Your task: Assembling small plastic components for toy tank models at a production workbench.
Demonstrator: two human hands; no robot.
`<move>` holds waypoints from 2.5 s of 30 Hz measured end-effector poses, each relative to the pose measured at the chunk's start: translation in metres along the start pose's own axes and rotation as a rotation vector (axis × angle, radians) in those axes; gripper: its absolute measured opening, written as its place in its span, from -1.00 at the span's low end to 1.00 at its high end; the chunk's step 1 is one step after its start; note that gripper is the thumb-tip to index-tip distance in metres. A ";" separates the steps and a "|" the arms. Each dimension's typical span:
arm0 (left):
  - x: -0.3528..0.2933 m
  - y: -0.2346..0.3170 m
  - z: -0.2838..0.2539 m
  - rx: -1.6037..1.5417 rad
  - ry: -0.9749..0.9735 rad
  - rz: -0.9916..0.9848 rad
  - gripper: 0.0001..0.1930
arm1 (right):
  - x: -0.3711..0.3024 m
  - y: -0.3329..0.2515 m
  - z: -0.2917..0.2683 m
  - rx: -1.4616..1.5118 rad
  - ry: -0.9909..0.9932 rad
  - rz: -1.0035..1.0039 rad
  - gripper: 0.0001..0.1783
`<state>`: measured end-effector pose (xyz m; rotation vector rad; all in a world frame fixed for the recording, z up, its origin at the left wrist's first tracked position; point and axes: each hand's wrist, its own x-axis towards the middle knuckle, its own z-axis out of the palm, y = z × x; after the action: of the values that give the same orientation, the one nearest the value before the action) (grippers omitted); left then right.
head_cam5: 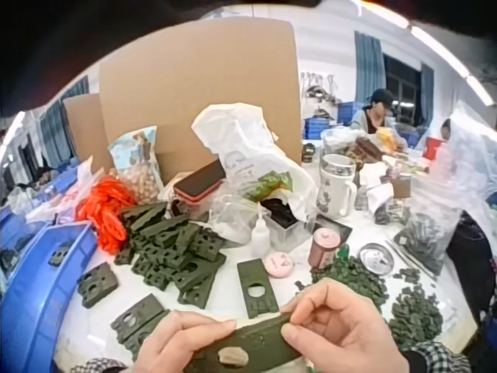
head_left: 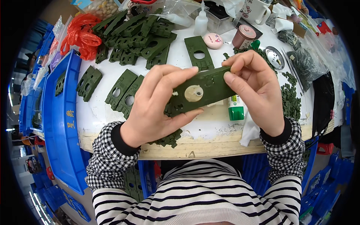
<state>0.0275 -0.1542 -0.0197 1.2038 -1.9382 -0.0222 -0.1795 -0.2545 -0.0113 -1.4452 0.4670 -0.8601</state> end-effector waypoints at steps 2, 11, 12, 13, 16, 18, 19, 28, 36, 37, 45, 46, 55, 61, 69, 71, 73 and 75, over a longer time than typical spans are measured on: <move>0.000 -0.007 0.001 -0.041 0.005 -0.017 -0.27 | 0.000 -0.001 -0.003 0.031 0.006 -0.039 -0.84; -0.005 -0.021 -0.008 -0.272 0.205 -0.193 -0.30 | -0.001 -0.009 -0.005 -0.339 0.197 -0.265 -0.75; -0.006 -0.024 -0.011 -0.242 0.206 -0.218 -0.30 | -0.002 -0.006 -0.002 -0.469 0.096 -0.357 -0.80; -0.005 -0.024 -0.013 -0.225 0.179 -0.231 -0.30 | -0.003 -0.005 0.005 -0.596 -0.007 -0.451 -0.85; -0.001 -0.024 -0.013 -0.191 0.149 -0.233 -0.31 | -0.018 0.008 0.034 -0.838 -0.408 -0.541 -0.82; 0.001 -0.023 -0.012 -0.184 0.150 -0.222 -0.32 | -0.031 0.028 0.043 -0.970 -0.520 -0.614 -0.74; 0.002 -0.024 -0.012 -0.182 0.151 -0.220 -0.32 | -0.034 0.032 0.048 -1.033 -0.550 -0.642 -0.71; 0.002 -0.024 -0.008 -0.148 0.177 -0.201 -0.33 | -0.037 0.038 0.047 -1.089 -0.669 -0.530 -0.67; 0.001 -0.024 -0.005 -0.137 0.189 -0.195 -0.34 | -0.035 0.032 0.044 -1.086 -0.624 -0.512 -0.79; 0.000 -0.024 -0.006 -0.138 0.190 -0.194 -0.34 | -0.035 0.033 0.044 -1.074 -0.614 -0.518 -0.80; -0.004 -0.026 -0.008 -0.176 0.208 -0.198 -0.35 | -0.032 0.018 0.039 -0.808 -0.424 -0.506 -0.79; -0.006 -0.027 -0.008 -0.190 0.218 -0.206 -0.36 | -0.029 0.011 0.037 -0.759 -0.394 -0.491 -0.78; -0.003 -0.016 -0.008 -0.627 0.121 -0.316 -0.35 | -0.010 -0.032 -0.009 -0.288 0.088 -0.376 -0.80; 0.002 -0.001 -0.009 -1.096 -0.186 -0.500 -0.10 | -0.003 -0.034 -0.023 -0.186 0.088 -0.216 -0.79; 0.000 0.001 -0.003 -1.323 -0.291 -0.632 -0.24 | -0.004 -0.023 -0.013 0.007 -0.023 -0.029 -0.82; 0.001 0.002 -0.004 -1.332 -0.304 -0.648 -0.25 | -0.003 -0.021 -0.006 0.046 -0.004 -0.029 -0.81; 0.001 0.002 -0.004 -1.337 -0.320 -0.652 -0.26 | -0.004 -0.021 -0.008 0.051 -0.039 0.003 -0.82; 0.000 0.001 -0.005 -1.334 -0.337 -0.650 -0.27 | -0.005 -0.021 -0.010 0.036 -0.065 0.014 -0.83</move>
<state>0.0298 -0.1520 -0.0159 0.7875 -1.1666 -1.6391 -0.1949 -0.2554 0.0064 -1.4311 0.4106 -0.8045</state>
